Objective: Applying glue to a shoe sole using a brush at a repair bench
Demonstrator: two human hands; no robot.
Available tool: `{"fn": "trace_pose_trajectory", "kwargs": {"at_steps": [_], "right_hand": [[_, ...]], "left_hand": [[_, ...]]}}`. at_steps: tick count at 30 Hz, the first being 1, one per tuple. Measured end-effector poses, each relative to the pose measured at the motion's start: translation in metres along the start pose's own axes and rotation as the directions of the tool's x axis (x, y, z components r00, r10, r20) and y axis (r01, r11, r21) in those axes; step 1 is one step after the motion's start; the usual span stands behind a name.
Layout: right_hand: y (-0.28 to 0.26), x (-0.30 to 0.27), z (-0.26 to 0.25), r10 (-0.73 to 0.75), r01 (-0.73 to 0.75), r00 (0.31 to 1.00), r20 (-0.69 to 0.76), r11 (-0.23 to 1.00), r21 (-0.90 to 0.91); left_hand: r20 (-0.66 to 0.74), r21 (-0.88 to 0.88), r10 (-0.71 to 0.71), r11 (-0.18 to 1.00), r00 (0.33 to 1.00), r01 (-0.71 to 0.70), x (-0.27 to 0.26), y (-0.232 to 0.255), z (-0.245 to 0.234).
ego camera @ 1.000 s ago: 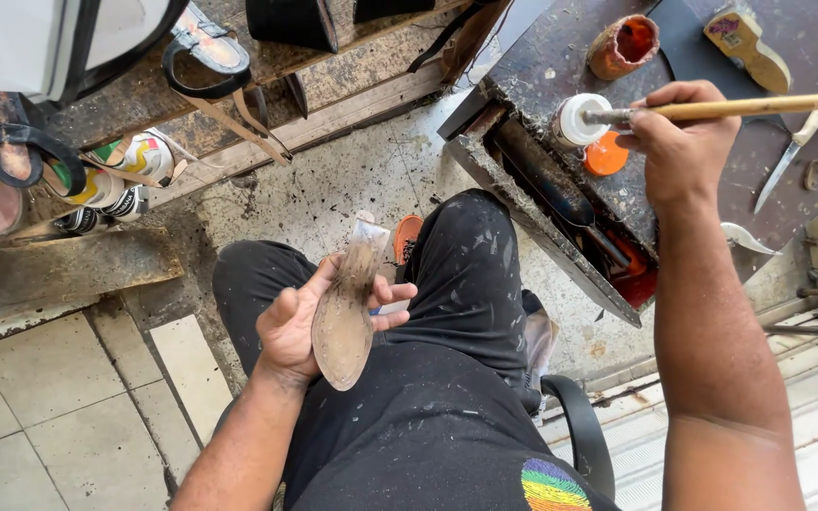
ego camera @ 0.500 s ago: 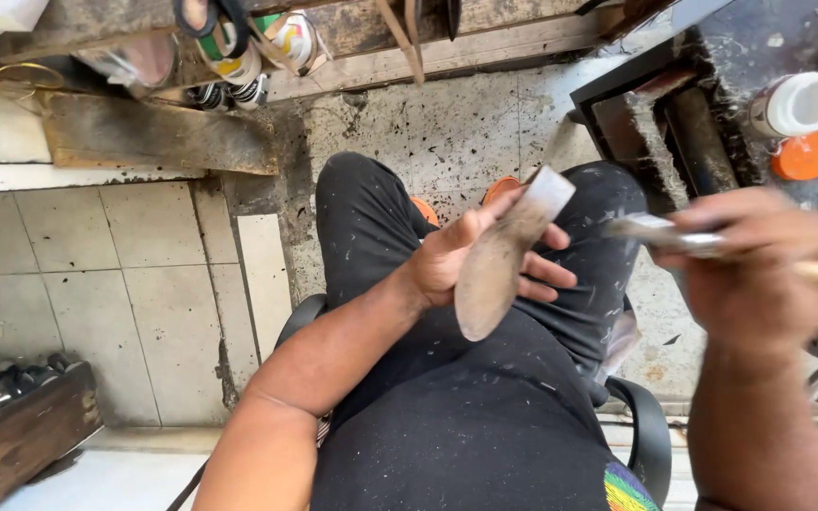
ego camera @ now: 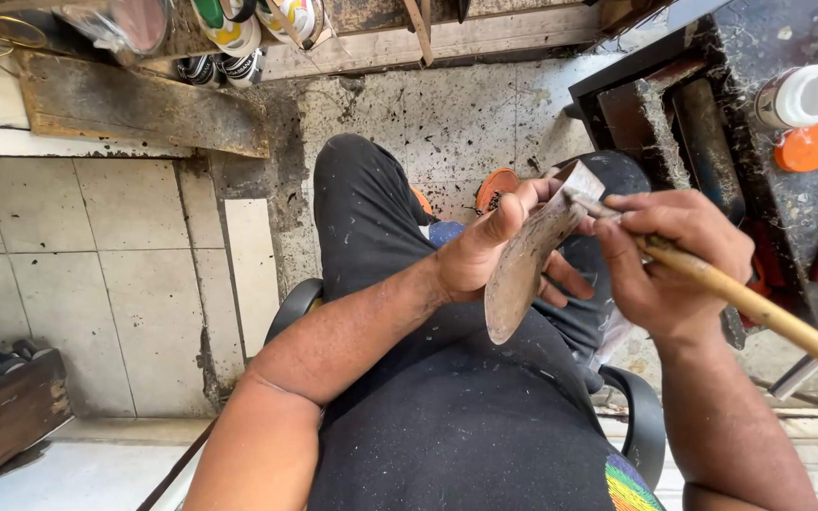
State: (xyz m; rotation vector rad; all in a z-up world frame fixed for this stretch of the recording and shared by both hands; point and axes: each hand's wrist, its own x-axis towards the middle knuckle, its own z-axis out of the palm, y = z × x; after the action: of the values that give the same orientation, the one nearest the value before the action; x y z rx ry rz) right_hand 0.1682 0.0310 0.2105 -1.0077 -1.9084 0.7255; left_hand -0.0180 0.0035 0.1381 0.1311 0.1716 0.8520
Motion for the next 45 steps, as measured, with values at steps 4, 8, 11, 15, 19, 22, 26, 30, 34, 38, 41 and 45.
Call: {"fn": "trace_pose_trajectory", "kwargs": {"at_steps": [4, 8, 11, 15, 19, 22, 26, 30, 34, 38, 41, 45], "right_hand": [[-0.007, -0.009, 0.01, -0.09, 0.085, 0.993, 0.071, 0.994, 0.074], [0.036, -0.007, -0.003, 0.067, -0.044, 0.992, -0.104, 0.977, 0.209], [0.022, -0.007, -0.007, 0.079, -0.045, 0.977, -0.199, 0.984, 0.172], [0.025, -0.001, -0.009, 0.008, -0.003, 1.0, -0.026, 0.984, 0.179], [0.026, 0.012, -0.016, 0.018, 0.004, 0.991, -0.129, 0.986, 0.169], [0.026, 0.013, -0.019, 0.107, -0.091, 0.991, -0.081, 0.979, 0.183], [0.027, 0.016, -0.022, 0.14, -0.105, 0.985, -0.101, 0.95, 0.294], [0.036, 0.015, -0.024, 0.225, -0.223, 0.974, 0.012, 0.955, 0.193], [0.024, 0.0, -0.007, 0.042, -0.024, 0.992, -0.116, 0.988, 0.154], [0.002, -0.032, 0.017, 0.044, -0.044, 0.999, 0.006, 0.991, 0.126], [0.017, -0.046, 0.022, 0.074, -0.066, 0.993, -0.091, 0.994, 0.088], [0.011, -0.044, 0.026, -0.002, 0.001, 0.995, -0.104, 1.0, -0.005]], "left_hand": [[-0.018, -0.052, 0.03, 0.998, 0.999, -0.031, -0.002, -0.003, -0.005], [0.055, 0.174, -0.059, 0.984, 0.997, 0.048, -0.004, 0.006, -0.011], [0.042, 0.152, -0.063, 0.987, 0.997, 0.056, -0.006, 0.004, -0.011], [0.106, 0.148, -0.118, 0.984, 0.987, 0.102, -0.008, 0.004, -0.011], [0.088, 0.169, -0.09, 0.983, 0.992, 0.074, -0.008, 0.01, -0.007], [0.089, 0.122, -0.104, 0.988, 0.991, 0.093, -0.014, 0.006, -0.007], [0.111, 0.1, -0.094, 0.991, 0.989, 0.083, -0.018, 0.006, -0.008], [0.147, 0.096, -0.14, 0.987, 0.979, 0.127, -0.017, 0.008, -0.012], [0.098, 0.023, -0.04, 0.999, 0.994, 0.038, -0.014, -0.004, -0.029], [0.022, -0.282, 0.083, 0.957, 0.996, -0.074, -0.012, -0.027, -0.04], [0.034, -0.319, 0.093, 0.945, 0.995, -0.077, -0.015, -0.022, -0.028], [0.091, -0.319, 0.032, 0.948, 0.995, -0.001, -0.017, -0.026, -0.025]]}}
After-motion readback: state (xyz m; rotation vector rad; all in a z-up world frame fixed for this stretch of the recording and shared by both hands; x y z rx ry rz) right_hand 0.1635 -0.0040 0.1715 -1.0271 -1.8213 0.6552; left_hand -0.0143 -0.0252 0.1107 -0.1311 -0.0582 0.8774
